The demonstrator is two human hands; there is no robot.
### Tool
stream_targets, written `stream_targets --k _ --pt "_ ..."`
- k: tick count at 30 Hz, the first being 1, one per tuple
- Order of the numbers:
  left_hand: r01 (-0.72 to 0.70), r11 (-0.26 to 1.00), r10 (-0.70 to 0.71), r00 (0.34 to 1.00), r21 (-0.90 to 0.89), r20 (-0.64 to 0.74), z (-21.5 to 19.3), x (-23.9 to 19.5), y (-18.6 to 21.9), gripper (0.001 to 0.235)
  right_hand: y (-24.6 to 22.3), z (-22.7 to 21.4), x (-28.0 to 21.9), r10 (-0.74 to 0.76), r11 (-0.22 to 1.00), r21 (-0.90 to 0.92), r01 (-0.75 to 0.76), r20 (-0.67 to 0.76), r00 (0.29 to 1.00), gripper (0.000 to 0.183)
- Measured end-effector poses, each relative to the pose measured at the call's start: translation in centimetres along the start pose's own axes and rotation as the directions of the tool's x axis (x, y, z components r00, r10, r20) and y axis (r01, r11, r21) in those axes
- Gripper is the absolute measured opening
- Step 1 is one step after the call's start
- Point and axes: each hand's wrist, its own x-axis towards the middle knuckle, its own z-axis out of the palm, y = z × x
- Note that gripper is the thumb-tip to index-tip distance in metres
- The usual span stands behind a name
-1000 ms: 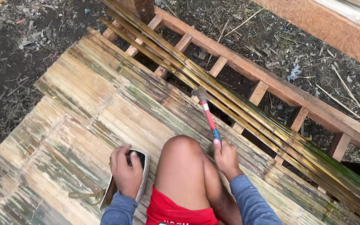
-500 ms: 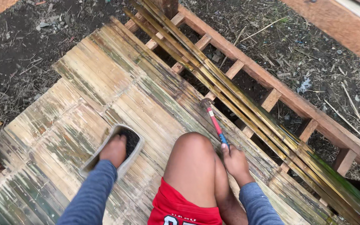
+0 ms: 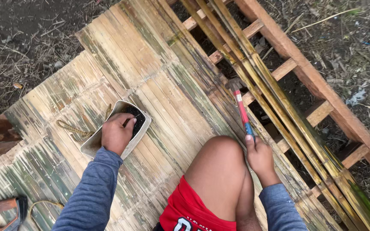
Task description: The person sits on a bamboo floor and uses a hammer to drive nails into bamboo slats attached to a wooden frame. They repeatedly pick up nails from a nearby container and hammer them into place.
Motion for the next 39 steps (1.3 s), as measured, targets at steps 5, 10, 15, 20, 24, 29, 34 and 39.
stream_targets --k 5,10,15,20,24,29,34,39 --pt "0.114 0.980 -0.132 0.985 -0.163 -0.108 -1.0 -0.1 2.0 0.010 -3.3 0.0 2.4 -0.030 0.999 -0.016 0.030 0.004 1.000 0.048" --pt "0.226 0.691 -0.320 0.947 -0.686 -0.011 0.8 1.1 3.7 0.013 -6.6 0.3 5.0 -0.080 0.996 0.038 0.081 -0.023 0.997 0.045" --pt "0.257 0.774 -0.256 0.963 -0.578 0.086 5.7 3.5 6.0 0.008 -10.1 1.7 9.0 -0.130 0.985 -0.113 0.132 0.025 0.991 0.045" --pt "0.382 0.618 -0.319 0.921 -0.687 0.225 12.9 9.1 8.1 0.010 -11.5 1.3 11.0 -0.079 0.977 -0.192 0.094 0.082 0.993 0.045" --pt "0.349 0.625 -0.287 0.935 -0.699 0.210 18.3 11.7 10.0 0.009 -10.3 1.2 10.0 -0.068 0.987 -0.139 0.078 0.073 0.995 0.046" --pt "0.114 0.799 -0.154 0.988 -0.590 -0.018 22.4 14.6 10.9 0.009 -9.5 2.2 8.6 -0.035 0.992 -0.123 0.038 0.024 0.999 0.045" --pt "-0.154 0.978 0.159 0.987 -0.138 0.027 25.8 18.3 10.3 0.011 -9.5 2.2 8.3 -0.037 0.999 -0.002 0.037 -0.044 0.998 0.044" --pt "-0.121 0.983 0.144 0.976 -0.141 0.166 27.7 20.4 9.2 0.011 -9.9 2.1 8.1 -0.143 0.965 0.206 0.159 -0.092 0.985 0.041"
